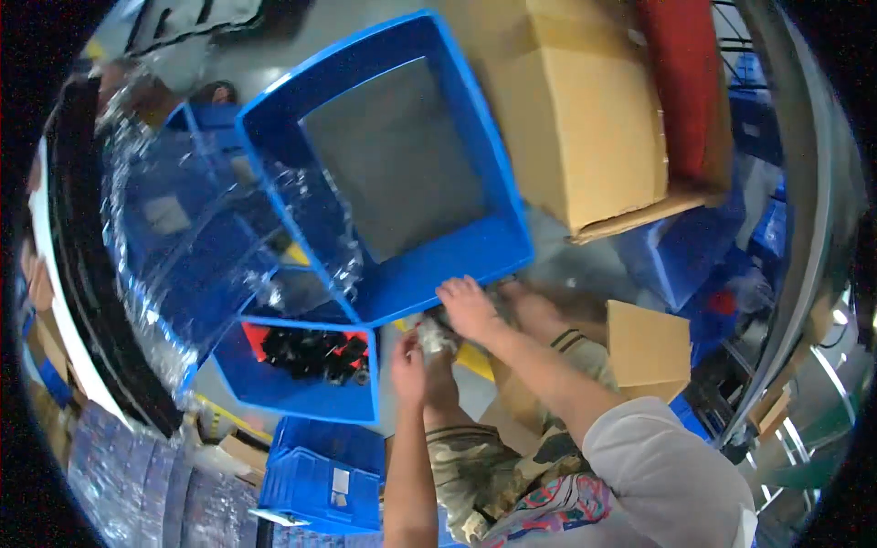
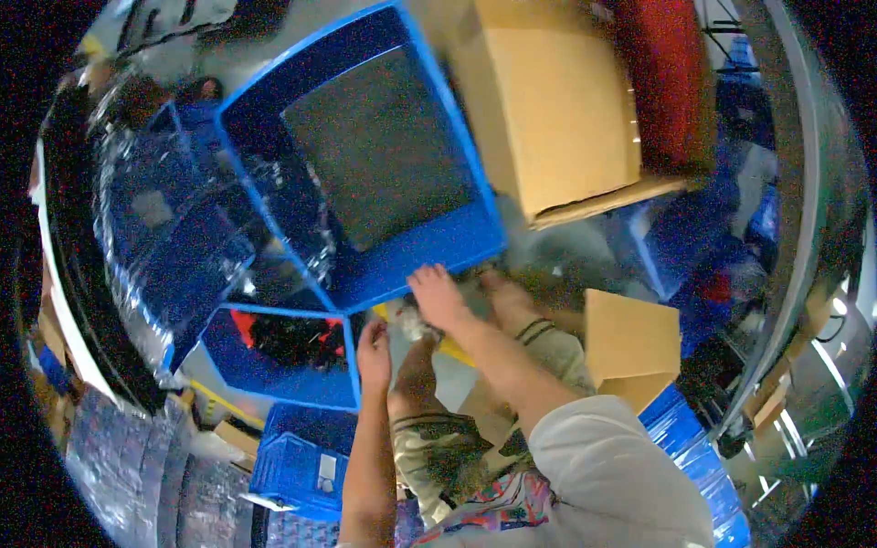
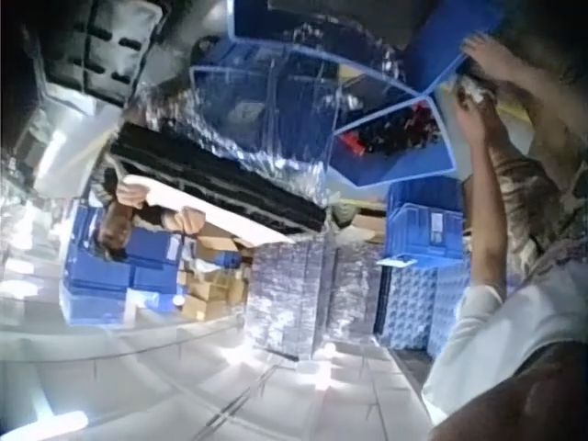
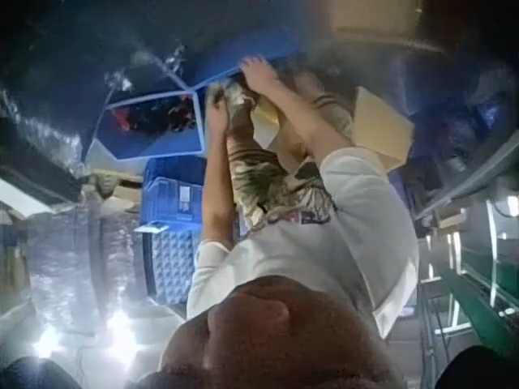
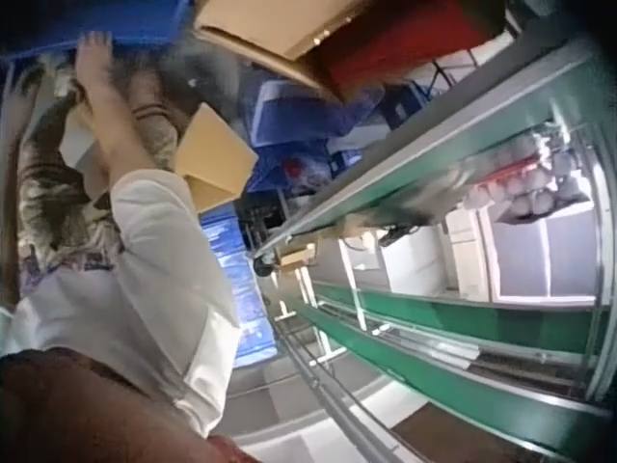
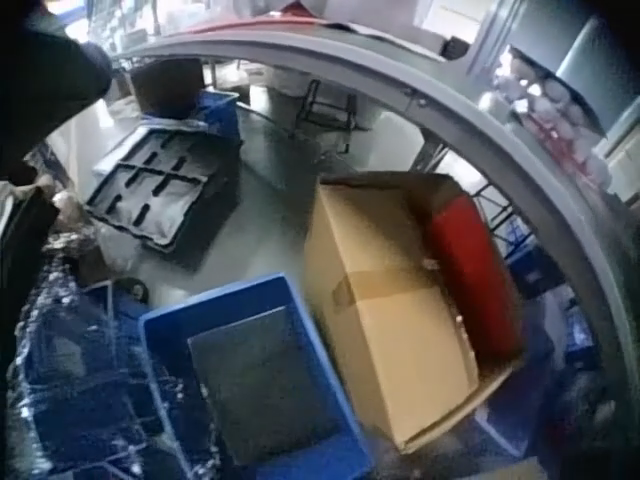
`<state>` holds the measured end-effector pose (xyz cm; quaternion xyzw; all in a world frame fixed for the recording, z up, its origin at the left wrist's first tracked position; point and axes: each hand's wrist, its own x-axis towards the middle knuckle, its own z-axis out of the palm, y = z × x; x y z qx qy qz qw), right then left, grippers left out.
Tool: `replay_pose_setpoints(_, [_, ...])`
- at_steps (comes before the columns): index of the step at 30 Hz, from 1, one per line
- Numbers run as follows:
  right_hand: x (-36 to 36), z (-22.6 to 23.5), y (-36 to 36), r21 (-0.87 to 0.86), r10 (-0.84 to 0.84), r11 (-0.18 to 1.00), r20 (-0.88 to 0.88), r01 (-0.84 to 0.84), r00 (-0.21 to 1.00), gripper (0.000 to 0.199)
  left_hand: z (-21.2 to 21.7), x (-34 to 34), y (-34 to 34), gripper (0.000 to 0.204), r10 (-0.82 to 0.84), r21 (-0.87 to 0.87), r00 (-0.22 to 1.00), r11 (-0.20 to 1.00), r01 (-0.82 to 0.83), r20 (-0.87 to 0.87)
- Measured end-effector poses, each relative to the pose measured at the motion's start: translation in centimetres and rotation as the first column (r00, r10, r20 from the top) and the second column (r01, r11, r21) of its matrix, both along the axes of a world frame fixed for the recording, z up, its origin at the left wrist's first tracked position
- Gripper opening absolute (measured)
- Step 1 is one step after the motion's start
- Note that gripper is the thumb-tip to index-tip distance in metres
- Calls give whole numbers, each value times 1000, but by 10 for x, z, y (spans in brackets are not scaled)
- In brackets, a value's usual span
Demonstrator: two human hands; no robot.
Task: Sorting small black plastic components from one blue storage bin to another.
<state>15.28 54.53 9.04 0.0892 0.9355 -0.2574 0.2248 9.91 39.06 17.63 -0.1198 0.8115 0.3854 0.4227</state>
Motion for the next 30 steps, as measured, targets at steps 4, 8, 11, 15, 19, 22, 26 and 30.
replay_pose_setpoints(4, [-5,-5,6,123,-10,992,-47,16,999,19,-6,20,-50,33,-230,-59,970,973,225,-85])
replay_pose_setpoints(8, [-27,-24,6,154,-19,988,182,-10,983,29,-22,22,-104,35,-252,-78,964,966,246,-86])
replay_pose_setpoints(11, [-32,-23,14,180,27,982,207,-65,978,34,-35,21,-138,35,-350,-153,926,932,329,-143])
replay_pose_setpoints(15, [-22,-31,15,161,77,983,49,-84,996,35,-44,13,-164,36,-364,-167,917,926,338,-164])
replay_pose_setpoints(19, [-22,-37,15,132,64,989,10,-65,998,37,-53,19,-164,39,-378,-145,894,925,352,-241])
replay_pose_setpoints(22, [-26,-32,7,82,51,995,18,-52,999,37,-60,23,-165,41,-353,-126,895,935,330,-274])
replay_pose_setpoints(26, [-15,-37,15,76,-7,997,-52,11,999,35,-61,19,-142,42,-297,-135,917,954,269,-267])
replay_pose_setpoints(30, [-6,-37,2,45,-48,998,-57,50,997,24,-64,23,-133,44,-228,-140,930,971,195,-289])
